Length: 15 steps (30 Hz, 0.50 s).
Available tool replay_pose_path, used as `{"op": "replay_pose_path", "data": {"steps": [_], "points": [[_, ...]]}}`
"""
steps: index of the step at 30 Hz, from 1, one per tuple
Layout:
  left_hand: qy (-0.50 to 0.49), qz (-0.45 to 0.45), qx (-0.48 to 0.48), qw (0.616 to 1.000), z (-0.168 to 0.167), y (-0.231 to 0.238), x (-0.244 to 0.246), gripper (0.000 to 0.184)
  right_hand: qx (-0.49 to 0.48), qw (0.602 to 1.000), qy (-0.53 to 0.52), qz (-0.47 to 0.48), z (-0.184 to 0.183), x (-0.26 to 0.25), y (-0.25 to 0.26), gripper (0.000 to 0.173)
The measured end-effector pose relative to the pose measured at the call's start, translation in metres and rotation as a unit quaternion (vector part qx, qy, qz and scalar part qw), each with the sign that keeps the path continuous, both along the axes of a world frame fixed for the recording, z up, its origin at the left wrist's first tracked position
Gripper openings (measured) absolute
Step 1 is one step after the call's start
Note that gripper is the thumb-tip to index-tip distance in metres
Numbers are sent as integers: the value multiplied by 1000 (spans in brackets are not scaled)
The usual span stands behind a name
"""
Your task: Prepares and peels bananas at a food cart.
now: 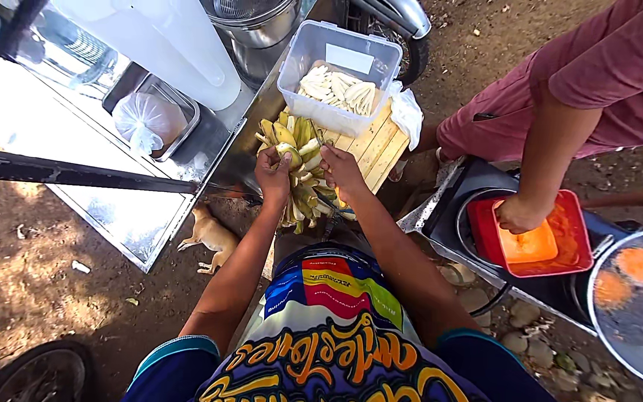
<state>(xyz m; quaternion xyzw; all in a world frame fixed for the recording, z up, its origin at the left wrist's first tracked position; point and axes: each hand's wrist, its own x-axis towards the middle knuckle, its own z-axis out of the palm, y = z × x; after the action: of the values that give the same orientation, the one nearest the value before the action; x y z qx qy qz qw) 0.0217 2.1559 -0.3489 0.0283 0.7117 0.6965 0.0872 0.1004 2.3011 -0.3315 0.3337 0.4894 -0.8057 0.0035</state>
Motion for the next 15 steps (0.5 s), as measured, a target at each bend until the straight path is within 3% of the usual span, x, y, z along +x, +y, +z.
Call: {"op": "replay_pose_path", "data": {"steps": [5, 15], "points": [[17, 9, -27, 999, 11, 18, -1, 30, -39, 997, 25, 55, 27, -2, -12, 46], [-19, -12, -35, 999, -2, 8, -8, 31, -90, 993, -31, 62, -1, -3, -23, 45]]}}
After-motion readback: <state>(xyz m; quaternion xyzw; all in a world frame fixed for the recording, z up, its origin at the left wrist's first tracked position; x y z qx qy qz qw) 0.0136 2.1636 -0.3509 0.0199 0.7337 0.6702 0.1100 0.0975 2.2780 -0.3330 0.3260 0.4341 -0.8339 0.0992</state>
